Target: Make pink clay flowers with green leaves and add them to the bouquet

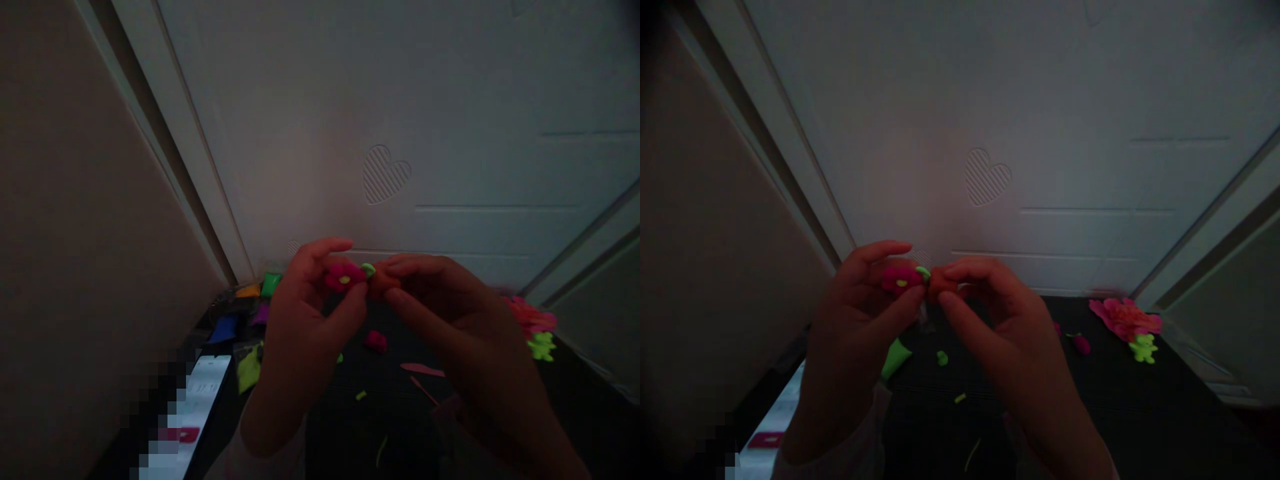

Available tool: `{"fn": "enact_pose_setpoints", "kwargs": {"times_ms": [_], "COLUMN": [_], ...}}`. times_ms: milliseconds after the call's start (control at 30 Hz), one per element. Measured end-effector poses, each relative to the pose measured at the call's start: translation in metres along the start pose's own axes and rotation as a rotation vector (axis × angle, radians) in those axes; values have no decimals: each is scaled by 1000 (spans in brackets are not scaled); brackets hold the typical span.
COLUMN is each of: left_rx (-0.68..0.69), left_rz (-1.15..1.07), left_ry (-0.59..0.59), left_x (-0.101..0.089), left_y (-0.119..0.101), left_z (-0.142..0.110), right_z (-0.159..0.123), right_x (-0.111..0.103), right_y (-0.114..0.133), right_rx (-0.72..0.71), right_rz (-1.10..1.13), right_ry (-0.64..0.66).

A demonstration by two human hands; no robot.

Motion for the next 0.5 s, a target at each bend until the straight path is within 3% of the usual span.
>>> {"fn": "enact_pose_setpoints", "kwargs": {"times_ms": [500], "left_rx": [-36], "left_rz": [-30], "left_ry": [12], "left_x": [4], "left_y": [8], "left_z": [3], "right_z": [0], "right_x": [1], "right_y": [0], "right_rx": [17], "right_rz": [-27], "right_ry": [-23]}}
Point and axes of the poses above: each hand's wrist, its own z-axis towards the middle knuckle, its own x-axis out of the palm, y = z × x, the point moved 9 cm from there along z, towards the middle knuckle, and after that the axes turned 15 degrees about -x, right-handed, at the moved point
